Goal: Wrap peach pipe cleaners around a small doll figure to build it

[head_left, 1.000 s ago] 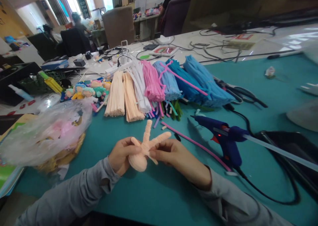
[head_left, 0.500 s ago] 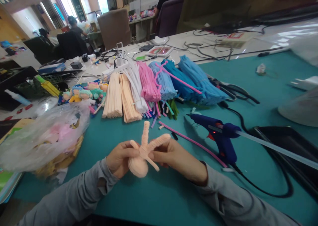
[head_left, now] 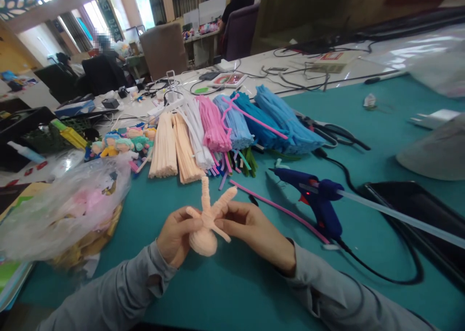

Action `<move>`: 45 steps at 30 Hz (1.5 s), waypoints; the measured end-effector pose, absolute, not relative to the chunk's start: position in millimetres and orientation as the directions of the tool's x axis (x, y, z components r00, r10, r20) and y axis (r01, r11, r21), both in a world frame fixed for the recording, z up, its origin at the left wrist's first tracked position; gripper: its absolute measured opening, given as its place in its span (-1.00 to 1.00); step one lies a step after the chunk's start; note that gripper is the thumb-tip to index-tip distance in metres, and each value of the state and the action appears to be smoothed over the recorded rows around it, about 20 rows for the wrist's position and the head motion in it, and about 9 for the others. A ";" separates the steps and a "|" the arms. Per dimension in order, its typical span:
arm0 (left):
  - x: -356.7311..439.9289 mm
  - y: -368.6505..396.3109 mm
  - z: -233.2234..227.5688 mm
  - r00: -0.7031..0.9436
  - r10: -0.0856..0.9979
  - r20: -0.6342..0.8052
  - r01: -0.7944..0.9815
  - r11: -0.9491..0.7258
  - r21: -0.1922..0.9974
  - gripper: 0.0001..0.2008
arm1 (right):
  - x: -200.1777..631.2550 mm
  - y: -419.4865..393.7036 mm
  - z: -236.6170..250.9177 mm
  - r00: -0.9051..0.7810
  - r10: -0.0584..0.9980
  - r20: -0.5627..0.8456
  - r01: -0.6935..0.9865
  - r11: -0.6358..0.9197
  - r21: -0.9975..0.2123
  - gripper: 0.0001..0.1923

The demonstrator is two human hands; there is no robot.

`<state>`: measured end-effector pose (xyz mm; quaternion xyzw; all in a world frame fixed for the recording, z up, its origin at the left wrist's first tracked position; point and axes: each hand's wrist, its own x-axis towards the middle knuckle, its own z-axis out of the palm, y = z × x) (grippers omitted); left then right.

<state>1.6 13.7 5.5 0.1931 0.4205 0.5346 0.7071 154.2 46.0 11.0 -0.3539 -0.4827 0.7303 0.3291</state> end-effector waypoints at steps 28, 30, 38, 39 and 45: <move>0.2 13.9 2.2 0.032 0.933 -0.359 -0.516 0.323 0.794 -0.70 | 162.0 54.5 10.9 -0.590 0.779 -0.212 -0.069 -0.311 -0.948 -0.67; -0.1 14.7 2.5 0.033 0.936 -0.351 -0.525 0.315 0.790 -0.71 | 162.2 55.0 9.9 -0.595 0.781 -0.190 -0.056 -0.276 -0.959 -0.66; -2.9 17.6 1.5 0.015 0.938 -0.346 -0.515 0.304 0.801 -0.67 | 159.9 55.1 11.4 -0.579 0.813 -0.065 -0.044 -0.111 -0.993 -0.68; -3.2 17.6 1.4 0.020 0.941 -0.338 -0.505 0.301 0.809 -0.68 | 159.7 54.7 12.0 -0.582 0.811 -0.056 -0.047 -0.102 -0.994 -0.69; -3.5 18.8 1.9 0.013 0.954 -0.301 -0.475 0.270 0.837 -0.67 | 161.6 53.8 13.1 -0.574 0.819 0.006 -0.032 -0.015 -0.999 -0.75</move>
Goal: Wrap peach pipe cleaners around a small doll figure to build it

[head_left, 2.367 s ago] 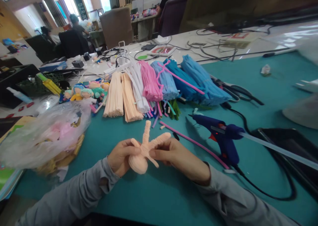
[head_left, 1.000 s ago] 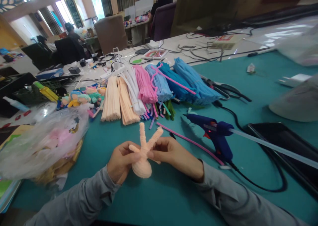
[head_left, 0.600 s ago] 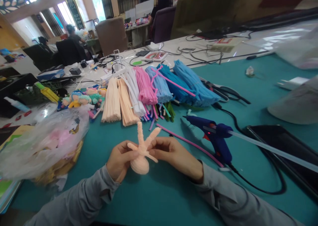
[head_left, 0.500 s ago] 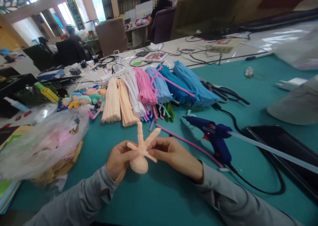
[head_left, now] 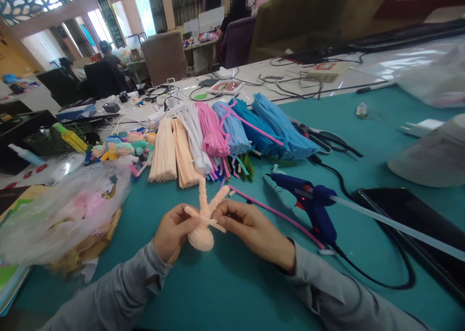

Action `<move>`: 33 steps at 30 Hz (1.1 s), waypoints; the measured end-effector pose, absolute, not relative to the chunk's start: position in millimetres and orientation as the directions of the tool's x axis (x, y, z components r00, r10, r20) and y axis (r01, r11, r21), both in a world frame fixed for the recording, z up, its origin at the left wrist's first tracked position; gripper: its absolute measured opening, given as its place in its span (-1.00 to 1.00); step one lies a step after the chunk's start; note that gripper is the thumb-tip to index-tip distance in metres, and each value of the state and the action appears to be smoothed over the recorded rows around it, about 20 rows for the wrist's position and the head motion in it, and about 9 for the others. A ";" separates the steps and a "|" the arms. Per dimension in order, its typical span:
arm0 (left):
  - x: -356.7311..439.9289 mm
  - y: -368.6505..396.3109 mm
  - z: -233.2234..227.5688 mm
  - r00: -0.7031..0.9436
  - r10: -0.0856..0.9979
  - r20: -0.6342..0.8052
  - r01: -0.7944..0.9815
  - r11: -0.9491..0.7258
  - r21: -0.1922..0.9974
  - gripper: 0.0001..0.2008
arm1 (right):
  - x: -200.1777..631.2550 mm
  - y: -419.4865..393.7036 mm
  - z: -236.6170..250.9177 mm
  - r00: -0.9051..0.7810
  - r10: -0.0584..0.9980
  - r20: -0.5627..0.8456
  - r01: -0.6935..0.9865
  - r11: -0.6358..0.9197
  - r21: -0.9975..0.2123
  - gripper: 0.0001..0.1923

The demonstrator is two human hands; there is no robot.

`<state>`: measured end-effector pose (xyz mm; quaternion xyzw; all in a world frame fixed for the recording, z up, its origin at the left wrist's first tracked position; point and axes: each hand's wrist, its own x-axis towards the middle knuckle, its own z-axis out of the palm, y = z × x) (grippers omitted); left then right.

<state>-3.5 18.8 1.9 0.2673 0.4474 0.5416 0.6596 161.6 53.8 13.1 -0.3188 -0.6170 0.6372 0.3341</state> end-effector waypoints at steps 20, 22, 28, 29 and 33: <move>-12.8 29.2 6.4 -0.241 0.936 -0.258 -0.672 0.031 0.740 -0.67 | 155.9 40.1 8.0 -0.601 0.766 0.226 0.706 0.642 -0.300 -0.80; -11.6 27.4 6.8 -0.210 0.944 -0.256 -0.671 0.051 0.740 -0.67 | 157.9 34.6 12.4 -0.627 0.744 0.234 0.689 0.669 -0.279 -0.79; -9.0 22.4 7.5 -0.178 0.955 -0.238 -0.660 0.064 0.749 -0.70 | 189.2 12.8 33.5 -0.638 0.699 0.322 0.667 0.711 -0.222 -0.74; -8.5 21.5 7.7 -0.173 0.955 -0.241 -0.660 0.069 0.748 -0.70 | 198.6 9.9 36.4 -0.629 0.701 0.338 0.676 0.707 -0.209 -0.76; -6.0 18.8 9.6 -0.148 0.958 -0.246 -0.664 0.088 0.743 -0.72 | 243.8 0.3 42.4 -0.528 0.752 0.395 0.783 0.611 -0.117 -0.75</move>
